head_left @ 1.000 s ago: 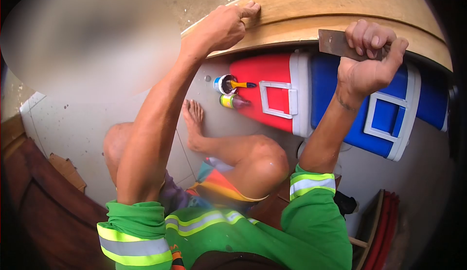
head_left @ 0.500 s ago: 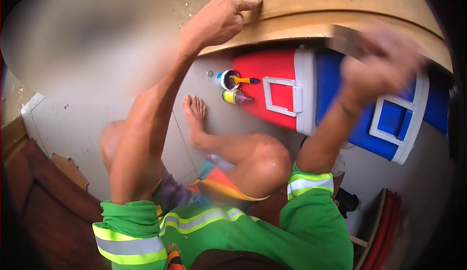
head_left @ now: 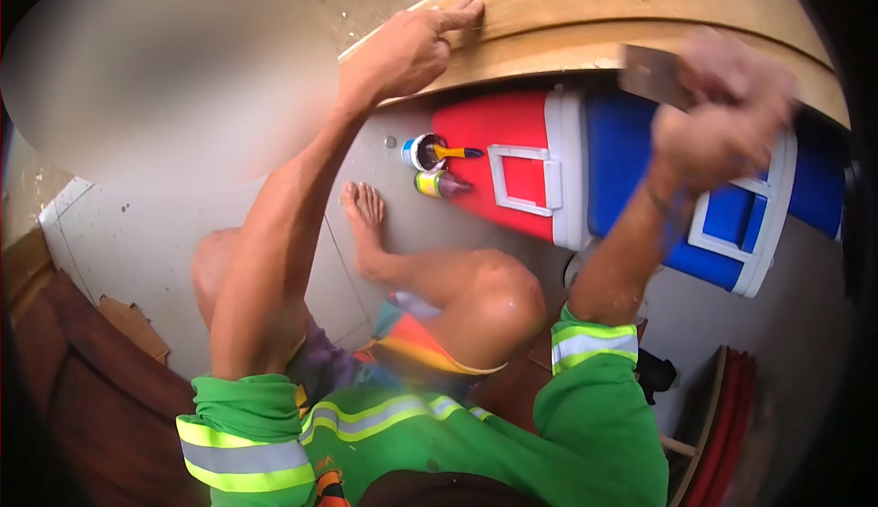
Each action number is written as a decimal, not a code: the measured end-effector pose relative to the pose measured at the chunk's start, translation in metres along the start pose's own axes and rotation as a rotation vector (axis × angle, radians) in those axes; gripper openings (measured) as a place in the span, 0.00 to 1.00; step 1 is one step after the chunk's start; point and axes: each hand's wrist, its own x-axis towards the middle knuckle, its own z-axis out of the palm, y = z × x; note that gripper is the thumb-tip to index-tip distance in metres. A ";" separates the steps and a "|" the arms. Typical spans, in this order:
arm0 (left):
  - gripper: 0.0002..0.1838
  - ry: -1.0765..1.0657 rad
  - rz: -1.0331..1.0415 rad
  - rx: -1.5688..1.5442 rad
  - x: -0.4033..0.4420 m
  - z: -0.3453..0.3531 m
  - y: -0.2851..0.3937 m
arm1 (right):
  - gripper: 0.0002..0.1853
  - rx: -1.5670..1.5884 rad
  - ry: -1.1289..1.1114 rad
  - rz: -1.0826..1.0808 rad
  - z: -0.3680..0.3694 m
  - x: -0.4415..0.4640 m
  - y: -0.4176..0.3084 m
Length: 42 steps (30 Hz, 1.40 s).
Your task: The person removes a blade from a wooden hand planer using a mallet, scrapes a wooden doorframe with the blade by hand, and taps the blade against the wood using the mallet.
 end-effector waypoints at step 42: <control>0.36 -0.021 0.027 0.062 -0.004 0.006 0.007 | 0.22 0.201 0.059 0.450 0.012 -0.016 -0.032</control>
